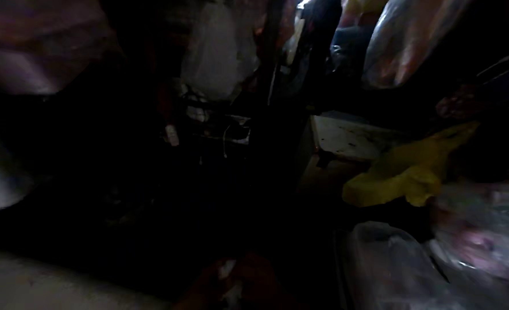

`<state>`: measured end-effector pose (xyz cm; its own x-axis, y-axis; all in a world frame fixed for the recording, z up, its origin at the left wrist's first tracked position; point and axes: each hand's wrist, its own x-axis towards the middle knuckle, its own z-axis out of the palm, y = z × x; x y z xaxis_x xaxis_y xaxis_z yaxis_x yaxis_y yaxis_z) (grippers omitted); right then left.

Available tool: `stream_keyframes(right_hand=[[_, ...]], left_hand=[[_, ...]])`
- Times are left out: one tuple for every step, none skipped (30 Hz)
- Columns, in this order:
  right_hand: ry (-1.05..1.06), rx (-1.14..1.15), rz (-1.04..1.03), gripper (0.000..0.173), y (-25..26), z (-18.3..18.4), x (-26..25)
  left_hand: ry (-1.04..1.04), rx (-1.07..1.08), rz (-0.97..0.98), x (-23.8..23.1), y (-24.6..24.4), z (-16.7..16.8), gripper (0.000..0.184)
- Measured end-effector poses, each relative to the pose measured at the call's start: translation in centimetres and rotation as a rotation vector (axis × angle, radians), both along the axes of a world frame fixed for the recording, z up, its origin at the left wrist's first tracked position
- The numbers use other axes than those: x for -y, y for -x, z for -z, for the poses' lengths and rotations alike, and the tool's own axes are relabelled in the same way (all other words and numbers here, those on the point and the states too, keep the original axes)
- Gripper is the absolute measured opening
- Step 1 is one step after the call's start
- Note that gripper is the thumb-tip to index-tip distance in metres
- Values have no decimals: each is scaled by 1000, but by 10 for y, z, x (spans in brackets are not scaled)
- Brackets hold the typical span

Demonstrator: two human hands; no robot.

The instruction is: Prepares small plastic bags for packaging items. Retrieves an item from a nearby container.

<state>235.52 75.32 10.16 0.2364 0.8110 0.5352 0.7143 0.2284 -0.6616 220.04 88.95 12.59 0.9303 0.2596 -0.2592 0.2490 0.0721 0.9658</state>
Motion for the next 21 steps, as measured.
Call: stream_keyframes(right_hand=[[87, 20, 45, 17, -24, -6, -16], [230, -2, 56, 19, -51, -19, -30], [348, -38, 27, 23, -80, -30, -42], [398, -62, -8, 27, -110, -34, -49], [433, -92, -39, 31, -139, -37, -54], [445, -147, -47, 35, -169, -41, -55], [490, -244, -38, 39, -196, -49, -52], [505, -335, 19, 41, -222, -47, -47], [505, -431, 106, 40, -248, -40, -40], [498, -517, 237, 37, -274, -26, -32], [506, -593, 385, 32, -299, -15, -27], [514, -665, 533, 29, -320, -12, -27], [504, -686, 653, 26, -342, -11, -27], [461, -679, 719, 24, -368, -9, -28], [424, -643, 738, 24, -397, -6, -27], [418, -594, 768, 24, -427, -5, -28], [432, -553, 814, 24, -457, -8, -32], [444, -532, 874, 23, -489, -17, -38], [450, -501, 937, 24, -519, -24, -43], [432, -449, 976, 25, -548, -24, -45], [396, -386, 987, 26, -579, -21, -46]], left_hand=[[23, -14, 17, -17, -30, -3, 38], [45, -37, 27, -34, -60, -5, 39], [81, -62, 30, -49, -91, -7, 40], [100, -93, 36, -63, -121, -12, 40], [90, -136, 32, -75, -152, -15, 39], [41, -179, 28, -90, -184, -12, 39], [-11, -236, 37, -105, -219, -7, 38], [-61, -249, 60, -122, -254, 6, 34], [-89, -214, 100, -137, -291, 23, 30], [-101, -146, 155, -152, -333, 40, 28], [-89, -65, 208, -164, -380, 57, 28], [-26, -17, 220, -168, -430, 69, 24], [4, -19, 247, -170, -480, 75, 23], [-12, -22, 299, -171, -531, 79, 26], [-37, -14, 365, -172, -582, 85, 30], [-48, -7, 425, -173, -630, 93, 31], [-42, -20, 471, -175, -674, 101, 34], [-39, -59, 504, -177, -714, 107, 34], [-56, -115, 525, -179, -747, 110, 32], [-130, -175, 559, -182, -772, 103, 32], [-273, -250, 623, -186, -794, 81, 32]])
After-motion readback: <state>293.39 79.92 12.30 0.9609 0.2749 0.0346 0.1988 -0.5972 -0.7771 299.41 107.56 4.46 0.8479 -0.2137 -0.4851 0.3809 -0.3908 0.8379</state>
